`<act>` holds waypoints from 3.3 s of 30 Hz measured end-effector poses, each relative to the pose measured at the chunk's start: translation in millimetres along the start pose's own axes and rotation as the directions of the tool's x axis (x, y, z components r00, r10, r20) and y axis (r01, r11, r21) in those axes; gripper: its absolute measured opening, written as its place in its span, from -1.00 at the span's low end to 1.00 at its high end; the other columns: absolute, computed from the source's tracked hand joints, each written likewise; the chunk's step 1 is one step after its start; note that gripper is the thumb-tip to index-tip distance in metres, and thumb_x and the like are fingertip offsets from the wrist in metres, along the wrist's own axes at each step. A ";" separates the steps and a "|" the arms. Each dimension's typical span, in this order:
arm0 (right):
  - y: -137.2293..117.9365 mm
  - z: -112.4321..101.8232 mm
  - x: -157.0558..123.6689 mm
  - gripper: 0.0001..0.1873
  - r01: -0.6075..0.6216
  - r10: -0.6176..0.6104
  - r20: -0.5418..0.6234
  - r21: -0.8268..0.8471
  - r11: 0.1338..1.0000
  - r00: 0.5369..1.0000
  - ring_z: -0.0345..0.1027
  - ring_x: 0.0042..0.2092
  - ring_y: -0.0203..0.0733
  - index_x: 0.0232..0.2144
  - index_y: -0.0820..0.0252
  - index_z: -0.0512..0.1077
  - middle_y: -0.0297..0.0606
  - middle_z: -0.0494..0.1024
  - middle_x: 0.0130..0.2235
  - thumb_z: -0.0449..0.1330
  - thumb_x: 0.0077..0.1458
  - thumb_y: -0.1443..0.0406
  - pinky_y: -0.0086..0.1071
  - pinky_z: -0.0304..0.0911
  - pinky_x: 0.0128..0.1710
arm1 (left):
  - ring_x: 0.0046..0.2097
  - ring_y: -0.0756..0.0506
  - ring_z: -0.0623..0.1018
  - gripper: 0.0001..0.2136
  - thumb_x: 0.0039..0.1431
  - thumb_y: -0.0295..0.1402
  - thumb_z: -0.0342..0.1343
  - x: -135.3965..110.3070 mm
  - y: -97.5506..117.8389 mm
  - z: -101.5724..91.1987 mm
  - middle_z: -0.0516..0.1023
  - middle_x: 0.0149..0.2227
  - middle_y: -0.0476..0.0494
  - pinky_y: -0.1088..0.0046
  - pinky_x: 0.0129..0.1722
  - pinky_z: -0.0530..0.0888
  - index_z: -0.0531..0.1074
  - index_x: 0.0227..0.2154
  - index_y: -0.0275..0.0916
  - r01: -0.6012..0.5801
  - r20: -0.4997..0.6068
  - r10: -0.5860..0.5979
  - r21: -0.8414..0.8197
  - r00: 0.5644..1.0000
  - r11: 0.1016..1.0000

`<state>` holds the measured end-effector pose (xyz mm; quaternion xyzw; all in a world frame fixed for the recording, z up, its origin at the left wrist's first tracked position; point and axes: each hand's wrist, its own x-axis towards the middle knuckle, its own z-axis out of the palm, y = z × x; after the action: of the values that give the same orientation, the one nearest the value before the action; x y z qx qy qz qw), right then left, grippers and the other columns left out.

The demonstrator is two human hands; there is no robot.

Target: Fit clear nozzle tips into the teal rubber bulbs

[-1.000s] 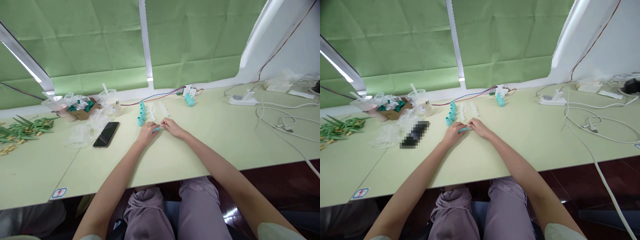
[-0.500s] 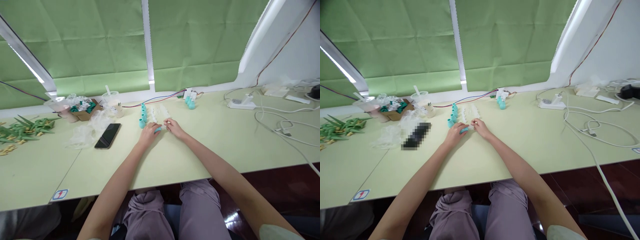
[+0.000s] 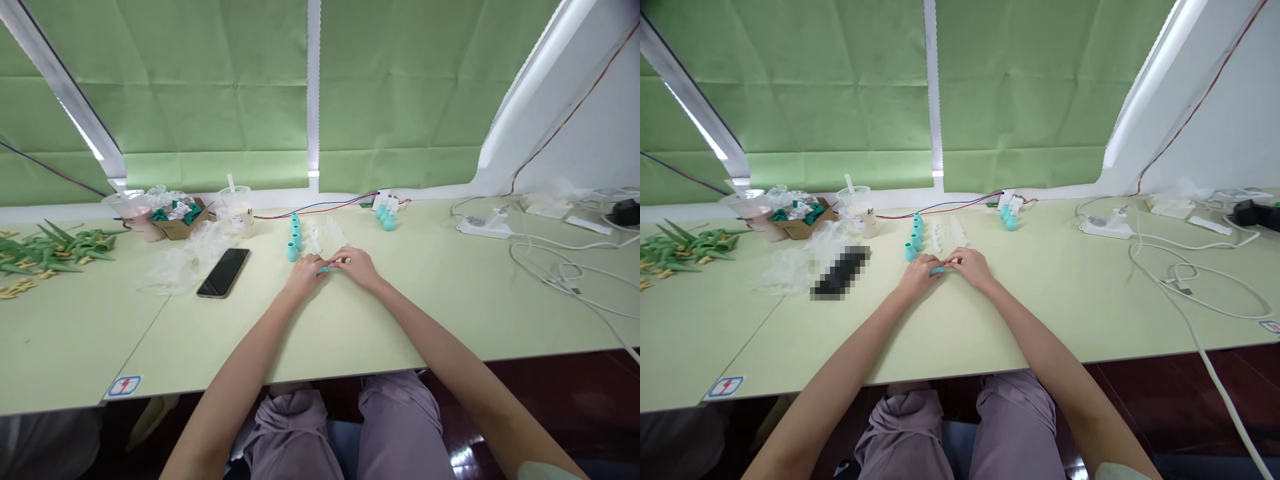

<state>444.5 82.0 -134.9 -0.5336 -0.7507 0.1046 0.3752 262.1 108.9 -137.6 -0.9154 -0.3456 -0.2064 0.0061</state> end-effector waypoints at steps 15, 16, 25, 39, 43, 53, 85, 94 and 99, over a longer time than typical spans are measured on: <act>-11.0 1.2 -5.9 -0.84 0.096 -0.109 -0.041 -0.233 0.968 0.993 0.32 -0.29 -0.29 -0.36 0.15 0.40 -0.31 0.46 -0.26 0.03 0.18 0.28 -0.44 0.08 -0.36 | -0.15 -0.10 0.43 -0.77 0.09 -0.43 0.05 0.7 -0.5 -0.7 0.47 -0.24 -0.12 0.38 -0.18 0.38 0.44 -0.16 -0.19 0.008 -0.033 -0.009 -0.012 0.999 1.000; -10.8 2.2 -4.4 -0.85 0.066 -0.081 -0.070 -0.194 0.979 0.994 0.31 -0.32 -0.30 -0.37 0.15 0.39 -0.33 0.47 -0.27 0.04 0.17 0.27 -0.44 0.09 -0.35 | -0.15 -0.10 0.44 -0.76 0.10 -0.42 0.04 1.0 -0.1 -2.2 0.47 -0.22 -0.12 0.38 -0.18 0.38 0.43 -0.15 -0.19 0.022 -0.050 -0.023 -0.026 0.998 0.999; 15.2 -14.2 60.7 -0.78 -0.241 0.213 -0.244 -0.090 0.966 0.946 0.31 -0.39 -0.25 -0.33 0.15 0.42 -0.31 0.50 -0.32 0.04 0.12 0.19 -0.40 0.12 -0.40 | -0.11 -0.11 0.44 -0.77 0.11 -0.40 0.07 1.3 -4.3 -2.6 0.47 -0.20 -0.13 0.34 -0.14 0.39 0.41 -0.14 -0.19 0.073 -0.101 -0.078 -0.050 0.992 0.996; 22.2 30.0 133.2 -0.78 0.182 -0.003 0.231 -0.755 0.630 0.973 0.25 -0.08 0.07 -0.34 0.36 0.49 0.09 0.50 -0.23 0.10 -0.04 0.55 -0.15 0.12 -0.15 | -0.12 -0.09 0.44 -0.79 0.11 -0.38 0.07 -0.1 -1.6 -5.4 0.48 -0.20 -0.10 0.37 -0.14 0.39 0.41 -0.17 -0.18 0.118 -0.143 -0.139 -0.152 0.980 0.981; 31.7 34.7 131.4 -0.78 0.200 -0.006 0.246 -0.773 0.602 0.969 0.24 -0.09 0.06 -0.33 0.35 0.49 0.07 0.50 -0.24 0.10 -0.03 0.53 -0.10 0.03 -0.05 | -0.10 -0.09 0.43 -0.79 0.11 -0.37 0.07 1.6 -4.4 -6.4 0.47 -0.18 -0.10 0.37 -0.12 0.38 0.41 -0.16 -0.17 0.125 -0.160 -0.150 -0.160 0.976 0.979; 34.0 33.5 127.4 -0.78 0.230 -0.016 0.255 -0.841 0.490 0.967 0.21 -0.08 -0.01 -0.27 0.30 0.48 -0.06 0.49 -0.20 0.08 0.05 0.46 -0.18 -0.03 -0.05 | -0.09 -0.08 0.43 -0.66 0.07 -0.40 0.09 2.6 -6.5 -6.7 0.47 -0.17 -0.03 0.38 -0.10 0.36 0.26 -0.05 -0.13 0.177 -0.240 -0.249 -0.286 0.938 0.942; -1.2 -2.9 11.4 -0.69 -0.300 0.211 0.214 0.632 0.714 0.954 0.38 -0.27 -0.25 -0.27 0.24 0.47 -0.24 0.53 -0.30 0.29 -0.17 0.32 -0.34 0.30 -0.18 | -0.18 -0.12 0.39 -0.66 0.16 -0.12 -0.09 4.6 12.8 -7.9 0.47 -0.30 -0.12 0.43 -0.27 0.28 0.47 -0.27 -0.22 0.273 0.025 -0.274 -0.225 0.961 0.935; -8.4 4.2 13.6 -0.81 -0.184 0.237 -0.029 0.541 0.821 0.971 0.38 -0.37 -0.27 -0.45 0.23 0.50 -0.30 0.53 -0.42 0.29 -0.26 0.41 -0.40 0.31 -0.27 | -0.55 0.02 0.21 -0.62 0.15 -0.11 -0.10 4.6 20.0 -13.4 0.33 -0.64 -0.03 0.48 -0.49 0.09 0.42 -0.58 -0.26 0.301 0.010 -0.305 -0.202 0.952 0.932; -22.4 7.1 10.7 -0.87 -0.072 0.190 -0.208 0.472 0.879 0.960 0.37 -0.36 -0.27 -0.45 0.19 0.49 -0.32 0.52 -0.37 0.23 -0.18 0.40 -0.40 0.32 -0.27 | -0.57 0.03 0.16 -0.63 0.16 -0.13 -0.10 12.2 20.8 -17.5 0.33 -0.64 -0.03 0.48 -0.49 0.08 0.42 -0.58 -0.26 0.272 -0.063 -0.292 -0.217 0.954 0.937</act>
<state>421.9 83.9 -122.5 -0.4882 -0.6136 0.2370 0.5735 277.0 98.0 -114.2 -0.8412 -0.4494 -0.2827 -0.1022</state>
